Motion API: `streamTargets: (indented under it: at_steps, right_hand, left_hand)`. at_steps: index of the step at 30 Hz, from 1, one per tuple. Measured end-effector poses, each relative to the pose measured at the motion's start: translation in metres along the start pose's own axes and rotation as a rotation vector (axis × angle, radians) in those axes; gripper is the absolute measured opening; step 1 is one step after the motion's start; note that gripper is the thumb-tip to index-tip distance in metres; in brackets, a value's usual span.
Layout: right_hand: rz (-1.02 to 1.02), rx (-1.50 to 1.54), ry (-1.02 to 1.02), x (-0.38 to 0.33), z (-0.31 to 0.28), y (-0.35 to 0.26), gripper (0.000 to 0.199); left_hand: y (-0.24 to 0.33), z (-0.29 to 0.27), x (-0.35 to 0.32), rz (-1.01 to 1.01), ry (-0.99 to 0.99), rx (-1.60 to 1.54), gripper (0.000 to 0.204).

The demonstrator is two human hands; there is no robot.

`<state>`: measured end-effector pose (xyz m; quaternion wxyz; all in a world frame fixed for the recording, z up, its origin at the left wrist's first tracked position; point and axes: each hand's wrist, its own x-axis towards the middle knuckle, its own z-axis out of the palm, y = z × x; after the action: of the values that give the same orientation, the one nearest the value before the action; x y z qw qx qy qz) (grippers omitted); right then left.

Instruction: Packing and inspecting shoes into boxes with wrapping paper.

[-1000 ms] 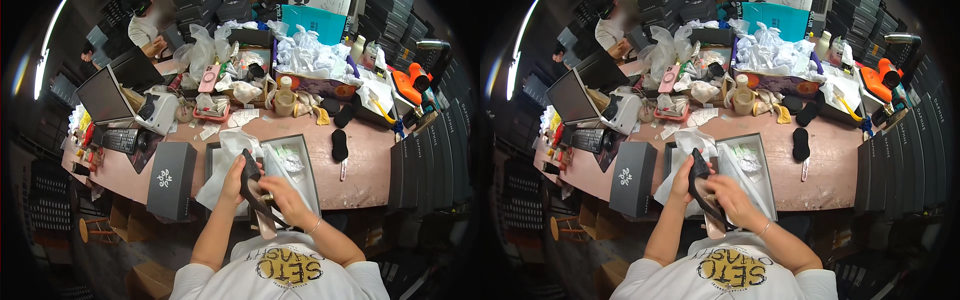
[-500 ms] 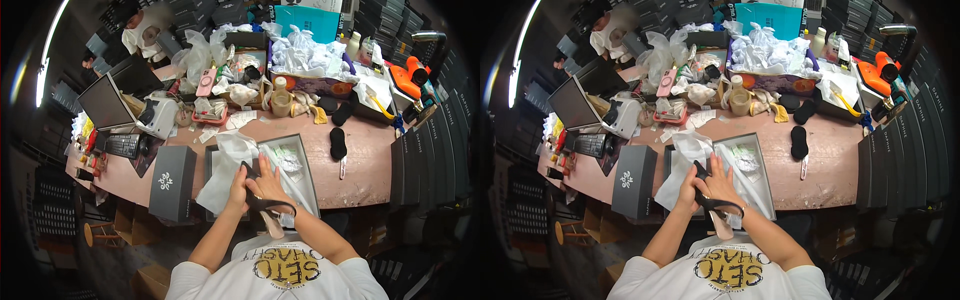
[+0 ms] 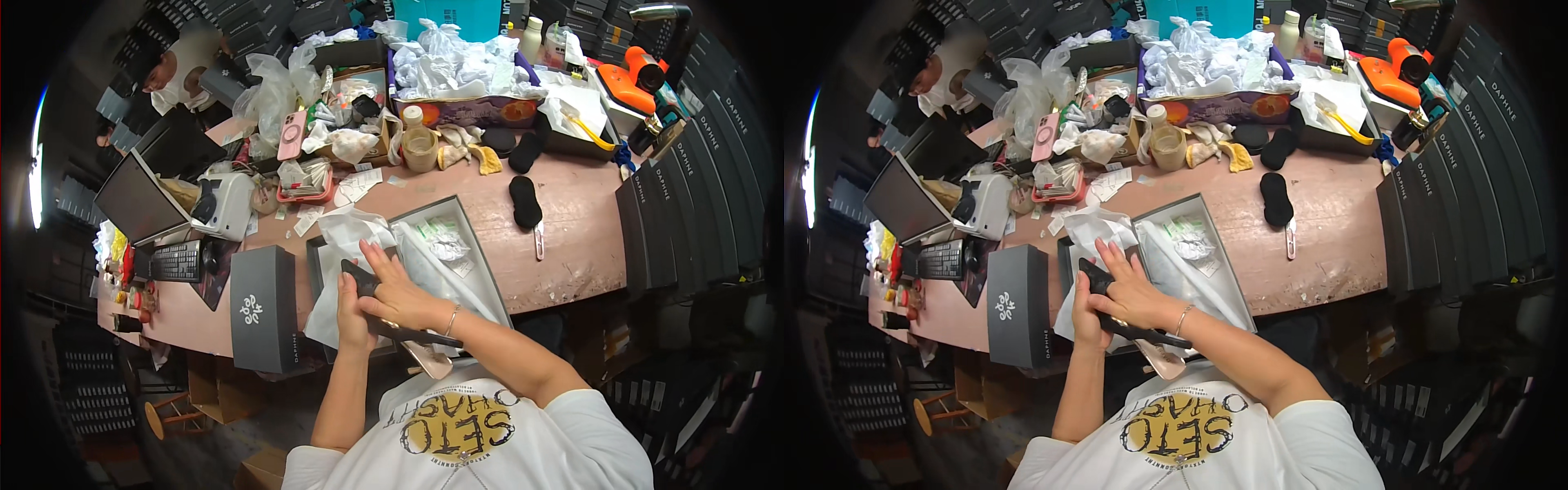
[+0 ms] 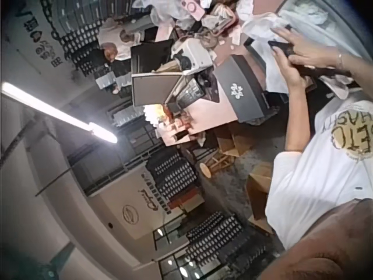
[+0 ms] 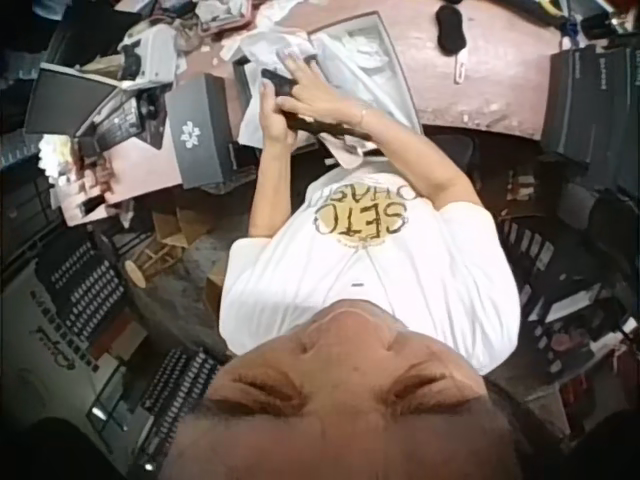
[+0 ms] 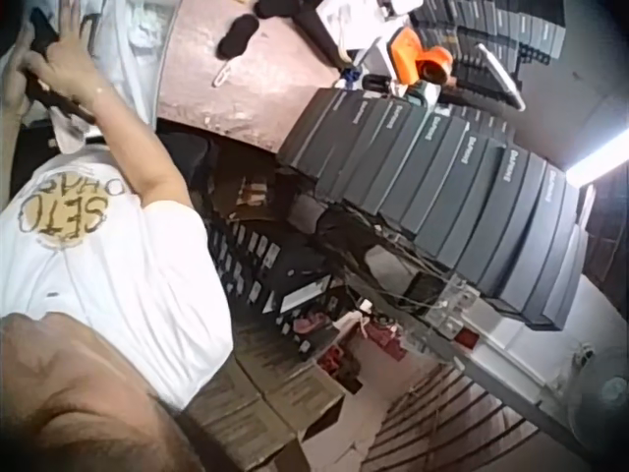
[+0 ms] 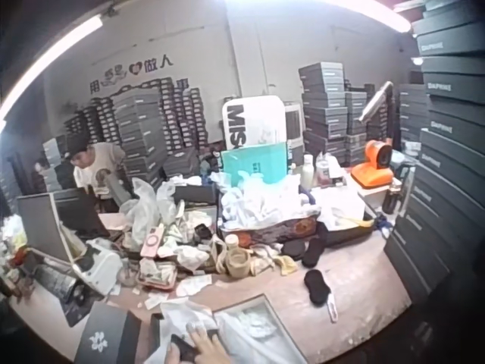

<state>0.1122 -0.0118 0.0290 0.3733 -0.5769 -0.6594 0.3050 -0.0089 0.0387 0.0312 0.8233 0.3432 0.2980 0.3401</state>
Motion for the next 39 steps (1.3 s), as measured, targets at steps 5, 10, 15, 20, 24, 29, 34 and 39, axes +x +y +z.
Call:
streamTargets:
  at_steps: [5, 10, 15, 20, 24, 29, 34, 39]
  right_hand:
    - [-0.228, -0.185, 0.003, -0.008, -0.022, -0.014, 0.075]
    - [-0.159, -0.121, 0.052, -0.03, -0.01, -0.019, 0.064]
    - [0.169, -0.005, 0.058, -0.016, 0.003, 0.003, 0.071]
    - [0.001, 0.048, -0.014, -0.001, 0.003, 0.002, 0.064]
    - [-0.156, -0.187, 0.007, -0.011, -0.02, -0.019, 0.064]
    - [-0.167, -0.108, 0.051, -0.043, -0.009, -0.034, 0.052]
    - [-0.104, -0.015, -0.028, -0.08, -0.006, -0.03, 0.062]
    - [0.01, -0.238, 0.01, -0.051, -0.011, -0.031, 0.077]
  left_hand:
    - [0.01, 0.007, -0.006, -0.027, -0.005, -0.012, 0.046]
    - [0.016, 0.01, 0.002, -0.049, -0.082, 0.014, 0.048]
    - [-0.011, 0.004, 0.0, -0.061, 0.03, 0.026, 0.054]
    - [0.001, -0.001, -0.004, 0.031, 0.037, 0.073, 0.05]
    - [0.015, 0.008, -0.005, -0.103, -0.01, -0.022, 0.043]
    - [0.021, -0.007, 0.023, -0.077, -0.107, -0.044, 0.041]
    - [0.025, -0.009, 0.04, -0.09, -0.174, -0.052, 0.049]
    - [-0.004, 0.004, 0.034, -0.09, -0.158, 0.067, 0.046]
